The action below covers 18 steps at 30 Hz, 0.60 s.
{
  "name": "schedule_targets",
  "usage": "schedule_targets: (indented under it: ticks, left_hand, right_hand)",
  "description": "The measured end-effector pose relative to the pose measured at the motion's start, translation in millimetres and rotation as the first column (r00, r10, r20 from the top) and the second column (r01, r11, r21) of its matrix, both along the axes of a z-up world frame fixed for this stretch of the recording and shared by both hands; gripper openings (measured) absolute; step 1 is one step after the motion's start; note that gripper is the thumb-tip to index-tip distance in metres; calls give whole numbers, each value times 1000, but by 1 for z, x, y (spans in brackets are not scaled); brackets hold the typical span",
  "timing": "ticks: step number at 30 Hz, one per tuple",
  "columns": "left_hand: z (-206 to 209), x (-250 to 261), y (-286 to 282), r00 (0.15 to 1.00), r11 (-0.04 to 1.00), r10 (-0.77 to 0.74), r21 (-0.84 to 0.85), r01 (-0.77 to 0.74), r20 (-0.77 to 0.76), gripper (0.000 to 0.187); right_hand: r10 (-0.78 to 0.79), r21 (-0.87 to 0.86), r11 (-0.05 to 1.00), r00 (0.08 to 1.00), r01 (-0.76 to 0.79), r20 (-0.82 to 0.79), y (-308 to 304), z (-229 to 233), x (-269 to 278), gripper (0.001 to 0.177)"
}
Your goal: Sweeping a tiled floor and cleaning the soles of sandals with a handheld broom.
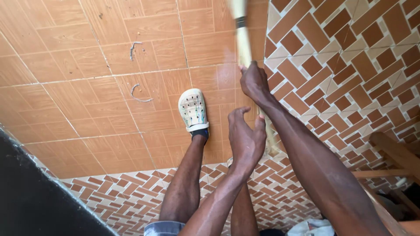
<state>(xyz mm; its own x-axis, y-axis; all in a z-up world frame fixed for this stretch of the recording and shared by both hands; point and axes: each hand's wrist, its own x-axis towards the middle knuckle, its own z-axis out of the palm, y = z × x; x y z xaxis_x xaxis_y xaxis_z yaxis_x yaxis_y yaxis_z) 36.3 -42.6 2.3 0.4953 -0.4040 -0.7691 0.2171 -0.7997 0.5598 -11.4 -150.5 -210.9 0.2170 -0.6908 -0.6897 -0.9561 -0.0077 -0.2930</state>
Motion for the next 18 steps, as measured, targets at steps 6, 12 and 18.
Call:
schedule_targets:
  ticks: [6, 12, 18]
  left_hand:
    - [2, -1, 4, 999, 999, 28, 17, -27, -40, 49]
    - [4, -13, 15, 997, 1000, 3, 15, -2, -76, 47]
    - [3, -19, 27, 999, 999, -40, -2, 40, -26, 46]
  right_hand:
    - [-329, 6, 944, 944, 329, 19, 20, 64, -15, 32]
    - [-429, 39, 900, 900, 433, -81, 108, -18, -94, 29]
    - [-546, -39, 837, 837, 546, -14, 134, -17, -90, 28]
